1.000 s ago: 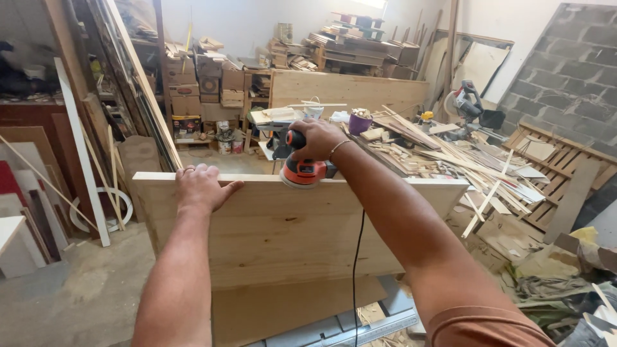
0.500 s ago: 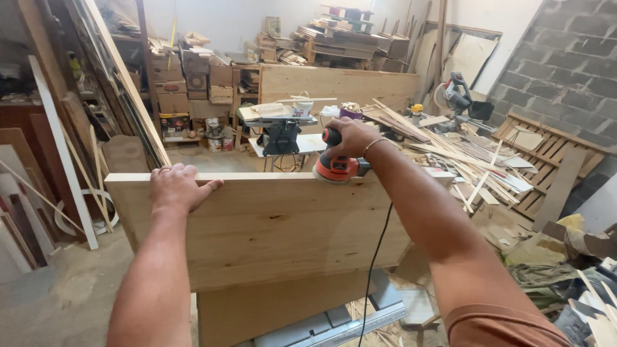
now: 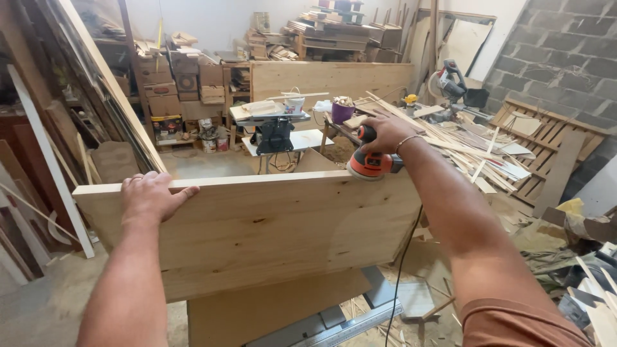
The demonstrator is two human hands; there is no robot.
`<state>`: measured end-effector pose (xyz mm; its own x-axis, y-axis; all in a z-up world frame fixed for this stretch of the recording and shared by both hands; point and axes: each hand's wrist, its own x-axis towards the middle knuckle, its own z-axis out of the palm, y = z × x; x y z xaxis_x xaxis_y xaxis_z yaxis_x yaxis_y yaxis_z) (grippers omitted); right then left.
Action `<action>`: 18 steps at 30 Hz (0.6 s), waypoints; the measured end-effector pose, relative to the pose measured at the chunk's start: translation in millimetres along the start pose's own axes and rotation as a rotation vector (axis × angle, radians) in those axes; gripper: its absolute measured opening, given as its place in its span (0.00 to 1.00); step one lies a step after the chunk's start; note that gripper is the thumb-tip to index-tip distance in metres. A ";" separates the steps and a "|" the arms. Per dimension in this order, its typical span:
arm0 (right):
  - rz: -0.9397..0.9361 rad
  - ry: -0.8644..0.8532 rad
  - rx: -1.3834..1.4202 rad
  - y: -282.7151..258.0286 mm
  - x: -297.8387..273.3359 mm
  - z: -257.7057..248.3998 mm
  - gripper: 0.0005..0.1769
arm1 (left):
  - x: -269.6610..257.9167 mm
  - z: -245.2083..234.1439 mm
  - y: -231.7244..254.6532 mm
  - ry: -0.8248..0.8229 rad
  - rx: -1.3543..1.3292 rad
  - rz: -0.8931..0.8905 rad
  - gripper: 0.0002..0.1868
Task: Sanding the edges and surface of a large wooden panel using an orbital sander
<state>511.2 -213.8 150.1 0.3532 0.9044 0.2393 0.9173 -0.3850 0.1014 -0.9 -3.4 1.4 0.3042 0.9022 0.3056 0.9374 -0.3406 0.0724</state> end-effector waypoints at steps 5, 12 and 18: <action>0.017 -0.026 0.089 28.9 -12.3 -7.0 0.43 | -3.0 -15.8 6.9 -0.064 0.062 0.032 0.47; 0.196 -0.092 0.070 68.6 -24.4 -15.9 0.43 | 0.4 -15.4 6.4 -0.098 0.107 0.012 0.47; 0.244 -0.090 0.081 111.3 -22.6 -10.8 0.42 | 4.2 -12.4 4.2 -0.113 0.169 -0.010 0.47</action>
<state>603.3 -279.1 166.4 0.5774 0.8006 0.1601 0.8134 -0.5811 -0.0270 2.3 -4.3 14.8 0.3033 0.9323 0.1968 0.9526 -0.2912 -0.0885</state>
